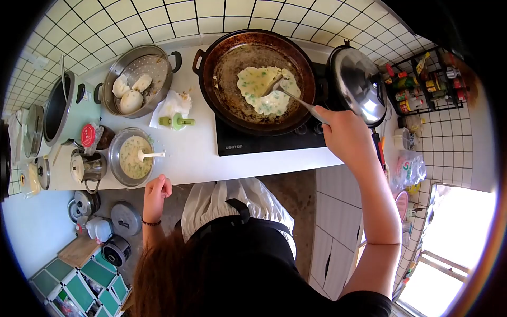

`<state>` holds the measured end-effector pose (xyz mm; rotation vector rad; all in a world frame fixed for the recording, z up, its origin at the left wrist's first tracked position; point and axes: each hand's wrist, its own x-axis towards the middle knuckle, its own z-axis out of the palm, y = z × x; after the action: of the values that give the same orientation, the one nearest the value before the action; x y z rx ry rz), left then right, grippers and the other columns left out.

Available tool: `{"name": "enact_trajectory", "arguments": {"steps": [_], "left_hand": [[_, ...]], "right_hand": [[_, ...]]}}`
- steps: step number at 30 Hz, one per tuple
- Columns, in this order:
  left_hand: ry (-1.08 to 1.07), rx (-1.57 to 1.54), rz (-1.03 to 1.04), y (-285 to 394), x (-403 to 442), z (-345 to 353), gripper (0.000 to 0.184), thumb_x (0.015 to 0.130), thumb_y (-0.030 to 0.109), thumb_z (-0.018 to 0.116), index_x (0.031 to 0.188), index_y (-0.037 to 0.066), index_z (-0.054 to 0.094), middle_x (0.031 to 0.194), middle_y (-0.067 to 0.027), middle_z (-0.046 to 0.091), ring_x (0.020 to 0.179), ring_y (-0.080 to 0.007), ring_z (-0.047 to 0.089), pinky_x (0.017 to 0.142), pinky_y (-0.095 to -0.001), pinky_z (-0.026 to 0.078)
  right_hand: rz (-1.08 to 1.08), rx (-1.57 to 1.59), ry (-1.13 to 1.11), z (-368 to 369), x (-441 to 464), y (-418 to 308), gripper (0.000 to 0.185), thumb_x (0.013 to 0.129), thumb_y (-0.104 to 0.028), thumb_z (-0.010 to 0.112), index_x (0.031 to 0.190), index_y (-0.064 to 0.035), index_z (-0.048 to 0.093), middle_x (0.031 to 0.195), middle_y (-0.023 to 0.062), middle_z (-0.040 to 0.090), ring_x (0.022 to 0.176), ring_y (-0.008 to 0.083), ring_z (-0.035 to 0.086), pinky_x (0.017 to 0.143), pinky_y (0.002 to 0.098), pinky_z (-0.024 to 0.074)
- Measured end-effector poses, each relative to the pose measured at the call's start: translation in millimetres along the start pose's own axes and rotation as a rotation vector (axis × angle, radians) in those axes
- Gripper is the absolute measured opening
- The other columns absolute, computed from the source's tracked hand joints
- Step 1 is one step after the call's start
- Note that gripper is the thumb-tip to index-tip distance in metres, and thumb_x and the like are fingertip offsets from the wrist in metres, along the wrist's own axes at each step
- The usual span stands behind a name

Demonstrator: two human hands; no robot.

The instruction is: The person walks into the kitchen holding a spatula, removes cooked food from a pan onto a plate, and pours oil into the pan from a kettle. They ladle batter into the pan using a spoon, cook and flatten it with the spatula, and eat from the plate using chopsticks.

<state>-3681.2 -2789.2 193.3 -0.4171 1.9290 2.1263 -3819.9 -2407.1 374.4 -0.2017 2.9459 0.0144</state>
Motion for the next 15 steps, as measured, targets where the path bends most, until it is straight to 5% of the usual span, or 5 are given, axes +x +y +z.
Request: {"name": "enact_trajectory", "arguments": {"steps": [15], "left_hand": [[0.016,0.018,0.002,-5,-1,-7,0.049,0.095,0.03,0.042,0.054,0.004,0.047,0.054,0.0022,0.039,0.053,-0.0062,0.029,0.051,-0.024,0.023]], "right_hand": [[-0.178,0.047,0.018,2,-33,-29,0.037,0.079,-0.01,0.057,0.115,-0.0106,0.06,0.065,0.0176,0.059,0.059,0.0342,0.058,0.055,0.0435,0.0467]]}}
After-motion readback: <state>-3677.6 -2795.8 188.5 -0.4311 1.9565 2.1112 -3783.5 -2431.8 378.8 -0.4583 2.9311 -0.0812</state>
